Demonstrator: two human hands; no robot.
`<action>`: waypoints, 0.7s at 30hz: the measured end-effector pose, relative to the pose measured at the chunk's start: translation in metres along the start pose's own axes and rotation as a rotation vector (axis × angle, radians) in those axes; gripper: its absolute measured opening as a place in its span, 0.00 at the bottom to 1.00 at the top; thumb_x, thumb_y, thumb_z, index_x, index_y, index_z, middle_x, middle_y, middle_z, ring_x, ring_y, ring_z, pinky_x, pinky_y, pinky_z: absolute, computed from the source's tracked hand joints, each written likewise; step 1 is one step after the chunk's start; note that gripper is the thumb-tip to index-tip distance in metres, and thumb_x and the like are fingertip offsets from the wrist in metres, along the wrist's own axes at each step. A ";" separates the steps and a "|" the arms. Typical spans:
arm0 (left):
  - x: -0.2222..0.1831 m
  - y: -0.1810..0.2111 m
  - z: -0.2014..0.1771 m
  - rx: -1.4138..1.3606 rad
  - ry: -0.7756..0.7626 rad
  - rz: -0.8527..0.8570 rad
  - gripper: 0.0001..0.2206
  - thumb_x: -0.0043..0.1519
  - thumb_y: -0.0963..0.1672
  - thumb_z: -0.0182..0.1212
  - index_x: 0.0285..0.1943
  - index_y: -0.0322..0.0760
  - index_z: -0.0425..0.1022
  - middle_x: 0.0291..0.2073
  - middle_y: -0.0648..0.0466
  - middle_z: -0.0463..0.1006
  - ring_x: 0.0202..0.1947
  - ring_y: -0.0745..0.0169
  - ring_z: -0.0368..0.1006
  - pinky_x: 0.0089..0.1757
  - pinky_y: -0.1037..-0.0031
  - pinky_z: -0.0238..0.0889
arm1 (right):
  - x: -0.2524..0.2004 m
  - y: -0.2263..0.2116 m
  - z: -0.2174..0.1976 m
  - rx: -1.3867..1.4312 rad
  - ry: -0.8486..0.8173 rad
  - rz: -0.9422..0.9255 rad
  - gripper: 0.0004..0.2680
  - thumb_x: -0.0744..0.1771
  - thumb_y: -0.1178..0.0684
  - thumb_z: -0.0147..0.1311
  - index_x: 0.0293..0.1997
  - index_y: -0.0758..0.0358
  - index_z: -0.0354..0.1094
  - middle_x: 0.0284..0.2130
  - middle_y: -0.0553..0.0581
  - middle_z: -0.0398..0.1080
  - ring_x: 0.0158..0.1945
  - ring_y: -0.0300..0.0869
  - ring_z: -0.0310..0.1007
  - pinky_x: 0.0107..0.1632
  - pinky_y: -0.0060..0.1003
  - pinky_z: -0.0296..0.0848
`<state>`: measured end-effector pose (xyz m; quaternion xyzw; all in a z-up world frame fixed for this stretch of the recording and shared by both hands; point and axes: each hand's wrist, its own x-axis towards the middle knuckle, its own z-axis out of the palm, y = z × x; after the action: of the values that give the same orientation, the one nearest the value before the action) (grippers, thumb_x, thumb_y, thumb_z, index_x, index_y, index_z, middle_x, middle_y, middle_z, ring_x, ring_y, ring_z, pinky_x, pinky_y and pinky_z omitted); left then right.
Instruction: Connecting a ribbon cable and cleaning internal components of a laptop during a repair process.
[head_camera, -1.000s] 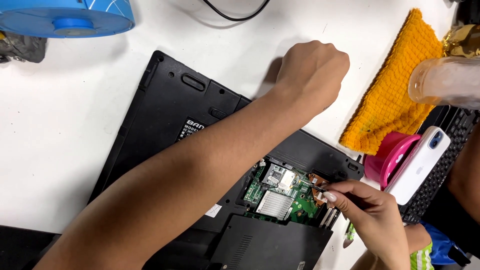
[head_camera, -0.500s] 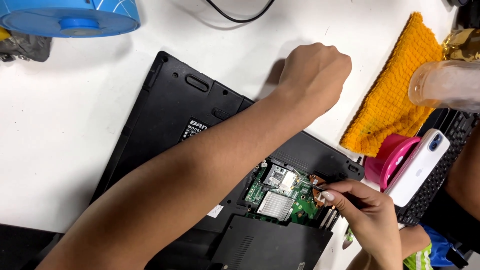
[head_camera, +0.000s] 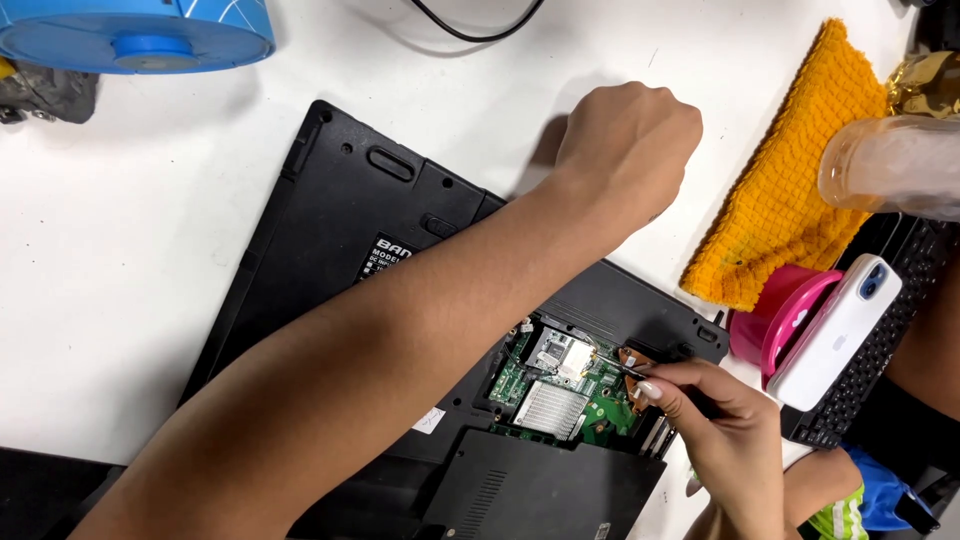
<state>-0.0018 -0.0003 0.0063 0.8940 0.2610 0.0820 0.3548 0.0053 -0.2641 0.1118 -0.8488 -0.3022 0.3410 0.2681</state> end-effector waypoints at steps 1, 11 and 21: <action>0.000 0.000 0.000 0.003 -0.005 -0.001 0.15 0.51 0.33 0.62 0.21 0.49 0.75 0.17 0.58 0.75 0.21 0.57 0.72 0.21 0.65 0.63 | -0.001 -0.001 0.002 -0.034 0.030 -0.017 0.03 0.65 0.60 0.63 0.35 0.69 0.80 0.28 0.56 0.80 0.35 0.37 0.76 0.40 0.30 0.73; -0.001 0.000 -0.001 0.012 -0.021 -0.001 0.15 0.51 0.32 0.60 0.19 0.48 0.71 0.16 0.58 0.72 0.19 0.57 0.68 0.21 0.65 0.60 | -0.006 0.003 0.006 -0.050 0.077 -0.103 0.02 0.65 0.60 0.63 0.35 0.67 0.79 0.28 0.55 0.77 0.34 0.36 0.73 0.39 0.29 0.68; -0.021 0.014 -0.060 -0.205 -0.366 0.174 0.28 0.63 0.44 0.68 0.13 0.50 0.52 0.08 0.68 0.48 0.12 0.71 0.48 0.28 0.78 0.61 | -0.004 0.001 0.006 0.067 0.078 -0.088 0.05 0.66 0.58 0.62 0.31 0.66 0.79 0.25 0.54 0.77 0.32 0.38 0.75 0.39 0.31 0.72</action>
<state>-0.0342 0.0159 0.0606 0.8724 0.1046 -0.0255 0.4768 -0.0010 -0.2663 0.1094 -0.8380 -0.3170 0.3054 0.3226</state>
